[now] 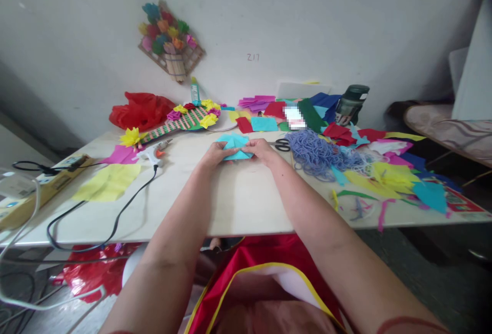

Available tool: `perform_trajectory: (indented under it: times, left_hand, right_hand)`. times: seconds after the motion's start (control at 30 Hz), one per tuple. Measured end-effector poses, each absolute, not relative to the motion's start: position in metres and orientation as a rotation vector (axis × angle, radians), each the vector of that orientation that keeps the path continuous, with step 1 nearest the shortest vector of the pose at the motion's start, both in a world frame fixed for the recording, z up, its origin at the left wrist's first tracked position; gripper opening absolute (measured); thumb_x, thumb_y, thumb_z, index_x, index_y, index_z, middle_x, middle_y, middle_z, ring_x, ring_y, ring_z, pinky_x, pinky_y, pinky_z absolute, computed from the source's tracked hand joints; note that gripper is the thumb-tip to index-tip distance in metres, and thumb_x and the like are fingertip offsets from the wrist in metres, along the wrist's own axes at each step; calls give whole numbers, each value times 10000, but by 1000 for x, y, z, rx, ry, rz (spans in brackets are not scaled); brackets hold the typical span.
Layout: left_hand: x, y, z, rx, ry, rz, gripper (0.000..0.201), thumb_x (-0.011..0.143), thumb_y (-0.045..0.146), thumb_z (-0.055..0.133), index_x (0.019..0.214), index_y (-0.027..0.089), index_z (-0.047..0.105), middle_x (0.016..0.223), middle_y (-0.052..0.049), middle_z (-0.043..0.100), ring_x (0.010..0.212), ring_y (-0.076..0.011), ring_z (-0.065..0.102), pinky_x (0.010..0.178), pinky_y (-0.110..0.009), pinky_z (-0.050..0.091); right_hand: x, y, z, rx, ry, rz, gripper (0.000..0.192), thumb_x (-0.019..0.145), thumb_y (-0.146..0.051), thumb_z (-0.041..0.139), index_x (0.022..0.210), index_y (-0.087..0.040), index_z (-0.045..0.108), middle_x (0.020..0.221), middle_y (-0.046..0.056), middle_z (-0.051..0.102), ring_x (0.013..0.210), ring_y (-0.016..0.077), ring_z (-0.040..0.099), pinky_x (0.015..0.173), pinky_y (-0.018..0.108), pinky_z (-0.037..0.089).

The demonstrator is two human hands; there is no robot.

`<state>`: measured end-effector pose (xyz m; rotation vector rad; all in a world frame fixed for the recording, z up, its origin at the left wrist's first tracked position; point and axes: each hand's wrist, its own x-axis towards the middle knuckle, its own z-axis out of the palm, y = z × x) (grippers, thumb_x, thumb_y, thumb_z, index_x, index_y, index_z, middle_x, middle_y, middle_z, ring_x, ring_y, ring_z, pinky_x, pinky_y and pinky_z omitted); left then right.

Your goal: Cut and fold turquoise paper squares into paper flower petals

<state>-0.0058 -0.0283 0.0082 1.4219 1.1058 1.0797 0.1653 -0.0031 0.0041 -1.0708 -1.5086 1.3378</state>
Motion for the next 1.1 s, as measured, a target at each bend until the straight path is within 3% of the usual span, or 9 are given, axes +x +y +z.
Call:
perform_trajectory:
  times: [0.33,0.8,1.1]
  left_hand:
    - [-7,-29,8,1410,1117,1055,365,482,392,768,683,118,633,547,18,576,472,-82,494,428,-198,408]
    - [-9,-26,6,1468,1181,1035,298,525,386,743,607,133,609,526,10,591,431,-89,495,411,-200,385]
    - [-8,-24,3,1424,1124,1086,346,504,379,755,699,120,634,617,-1,625,521,-109,544,475,-226,460]
  right_hand:
    - [169,-2,5,-968,-1554,1423,351,636,-486,665,612,-157,546,453,-35,526,411,82,482,367,193,351]
    - [164,-8,8,-1048,-1649,1208,294,635,-434,686,613,-165,568,413,-56,509,374,92,506,337,182,315]
    - [165,-7,7,-1008,-1635,1354,276,571,-298,762,624,-156,532,461,-48,556,410,90,536,346,174,358]
